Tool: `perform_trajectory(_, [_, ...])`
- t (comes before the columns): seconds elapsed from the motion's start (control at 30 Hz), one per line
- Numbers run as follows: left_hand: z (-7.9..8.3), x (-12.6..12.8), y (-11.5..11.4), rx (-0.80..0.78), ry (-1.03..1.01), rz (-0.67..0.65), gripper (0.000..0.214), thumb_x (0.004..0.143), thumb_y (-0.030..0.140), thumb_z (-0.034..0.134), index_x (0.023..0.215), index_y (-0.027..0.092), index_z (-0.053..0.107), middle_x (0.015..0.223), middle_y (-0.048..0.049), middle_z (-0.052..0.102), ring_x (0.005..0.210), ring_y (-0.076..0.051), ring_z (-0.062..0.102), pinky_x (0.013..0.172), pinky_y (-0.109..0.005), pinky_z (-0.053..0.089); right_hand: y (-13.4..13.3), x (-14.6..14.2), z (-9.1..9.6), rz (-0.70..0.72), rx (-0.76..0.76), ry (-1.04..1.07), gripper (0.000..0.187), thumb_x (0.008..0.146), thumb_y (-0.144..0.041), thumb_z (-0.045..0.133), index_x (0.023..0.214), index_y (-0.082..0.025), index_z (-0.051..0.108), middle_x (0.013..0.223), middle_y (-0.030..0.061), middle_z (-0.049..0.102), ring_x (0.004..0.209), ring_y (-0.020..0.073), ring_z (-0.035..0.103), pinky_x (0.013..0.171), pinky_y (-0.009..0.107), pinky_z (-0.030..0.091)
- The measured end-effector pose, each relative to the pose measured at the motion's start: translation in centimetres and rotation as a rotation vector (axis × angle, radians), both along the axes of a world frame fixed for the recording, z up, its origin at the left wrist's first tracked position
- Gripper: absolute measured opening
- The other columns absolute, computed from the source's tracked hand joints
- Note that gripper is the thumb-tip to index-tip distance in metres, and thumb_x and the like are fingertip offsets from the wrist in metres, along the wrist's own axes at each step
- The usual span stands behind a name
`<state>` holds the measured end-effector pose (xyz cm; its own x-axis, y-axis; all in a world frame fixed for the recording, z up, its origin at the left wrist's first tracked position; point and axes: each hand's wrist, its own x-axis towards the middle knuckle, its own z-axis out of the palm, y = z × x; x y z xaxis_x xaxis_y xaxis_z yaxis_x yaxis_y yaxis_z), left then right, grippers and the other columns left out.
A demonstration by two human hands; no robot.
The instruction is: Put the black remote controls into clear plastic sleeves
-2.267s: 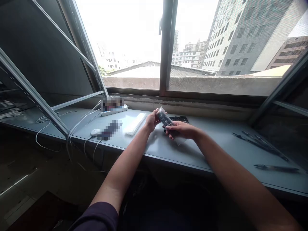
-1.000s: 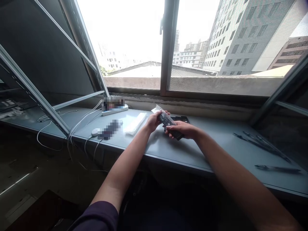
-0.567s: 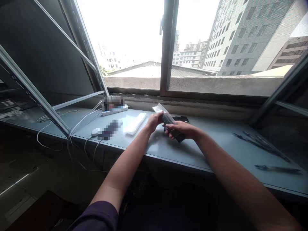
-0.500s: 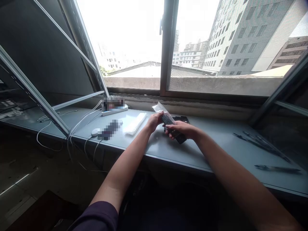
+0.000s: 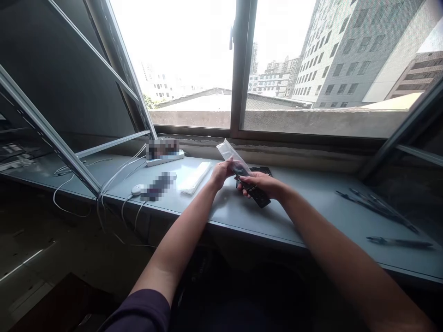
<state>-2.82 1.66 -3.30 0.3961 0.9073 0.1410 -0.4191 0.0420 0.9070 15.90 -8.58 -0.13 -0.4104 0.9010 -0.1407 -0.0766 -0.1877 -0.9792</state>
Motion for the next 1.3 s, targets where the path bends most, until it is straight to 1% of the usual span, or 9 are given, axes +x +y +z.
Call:
perform_trajectory(0.23, [0.3,-0.6,-0.5,-0.006,0.111,-0.139,0.044,0.082,0.050,0.094,0.099,0.011,0.083,0.096,-0.0136,0.082,0.086,-0.022,0.075,0.088,-0.034,0.056,-0.1,0.1,0.2,0.001,0.004,-0.040,0.019,0.103,-0.031,0.080,0.105,-0.013,0.075,0.099,0.0126,0.082,0.067,0.0173,0.075,0.055,0.026,0.065])
perform_trajectory(0.5, [1.7,-0.9,-0.3,0.051,-0.254,0.296,0.032,0.094,0.042,0.083,0.109,0.013,0.083,0.114,-0.0157,0.084,0.112,-0.027,0.078,0.101,-0.036,0.058,-0.2,-0.1,0.7,-0.043,0.003,-0.004,0.018,0.107,-0.031,0.074,0.108,-0.013,0.073,0.099,0.0146,0.083,0.062,0.0155,0.071,0.050,0.024,0.060])
perform_trajectory(0.63, [1.9,-2.0,0.6,-0.052,-0.400,0.521,0.024,0.099,0.037,0.076,0.110,0.017,0.081,0.112,-0.0130,0.084,0.113,-0.024,0.078,0.097,-0.033,0.060,-0.3,0.1,0.8,-0.100,0.022,-0.012,0.018,0.106,-0.031,0.075,0.105,-0.013,0.073,0.094,0.0128,0.082,0.055,0.0131,0.066,0.046,0.024,0.057])
perform_trajectory(0.77, [1.8,-2.2,1.1,-0.149,-0.412,0.600,0.019,0.097,0.032,0.075,0.110,0.018,0.079,0.106,-0.0082,0.083,0.106,-0.020,0.078,0.092,-0.029,0.060,0.2,0.2,0.7,-0.253,0.095,0.027,0.026,0.103,-0.039,0.080,0.099,-0.015,0.072,0.098,0.0137,0.083,0.054,0.0125,0.066,0.044,0.024,0.055])
perform_trajectory(0.87, [1.6,-1.6,0.8,-0.124,-0.293,0.488,0.022,0.094,0.034,0.078,0.107,0.016,0.080,0.100,-0.0077,0.082,0.103,-0.020,0.078,0.092,-0.028,0.059,0.4,0.4,0.7,-0.333,0.156,0.096,0.030,0.098,-0.044,0.084,0.104,-0.017,0.072,0.117,0.0155,0.082,0.069,0.0184,0.077,0.043,0.024,0.055])
perform_trajectory(0.97, [1.4,-1.0,0.0,-0.048,-0.116,0.222,0.027,0.094,0.037,0.075,0.104,0.014,0.083,0.106,-0.0129,0.084,0.104,-0.025,0.078,0.094,-0.032,0.060,0.3,0.6,0.8,-0.301,0.201,0.110,0.033,0.097,-0.047,0.085,0.109,-0.019,0.074,0.126,0.0146,0.080,0.075,0.0215,0.081,0.044,0.024,0.055])
perform_trajectory(1.07, [1.2,-0.5,-0.7,-0.049,0.003,0.027,0.030,0.093,0.038,0.073,0.106,0.014,0.085,0.114,-0.0152,0.084,0.105,-0.027,0.078,0.091,-0.034,0.060,-0.3,0.7,0.9,-0.156,0.186,0.006,0.046,0.097,-0.053,0.083,0.127,-0.019,0.075,0.097,0.0106,0.082,0.060,0.0177,0.075,0.046,0.024,0.055])
perform_trajectory(1.17, [1.0,-0.4,-0.8,-0.093,0.042,-0.052,0.036,0.091,0.044,0.076,0.112,0.015,0.084,0.117,-0.0145,0.084,0.099,-0.027,0.078,0.085,-0.033,0.060,-0.9,0.5,1.0,0.005,0.161,-0.126,0.064,0.097,-0.059,0.082,0.145,-0.018,0.071,0.067,0.0039,0.075,0.049,0.0160,0.066,0.049,0.024,0.054])
perform_trajectory(1.3, [0.9,-0.6,-0.4,-0.138,-0.025,-0.069,0.033,0.092,0.041,0.075,0.113,0.016,0.082,0.123,-0.0130,0.083,0.105,-0.026,0.079,0.092,-0.034,0.059,-1.4,0.3,1.2,0.060,0.166,-0.214,0.072,0.093,-0.063,0.085,0.145,-0.014,0.073,0.061,0.0033,0.073,0.049,0.0159,0.064,0.049,0.023,0.053])
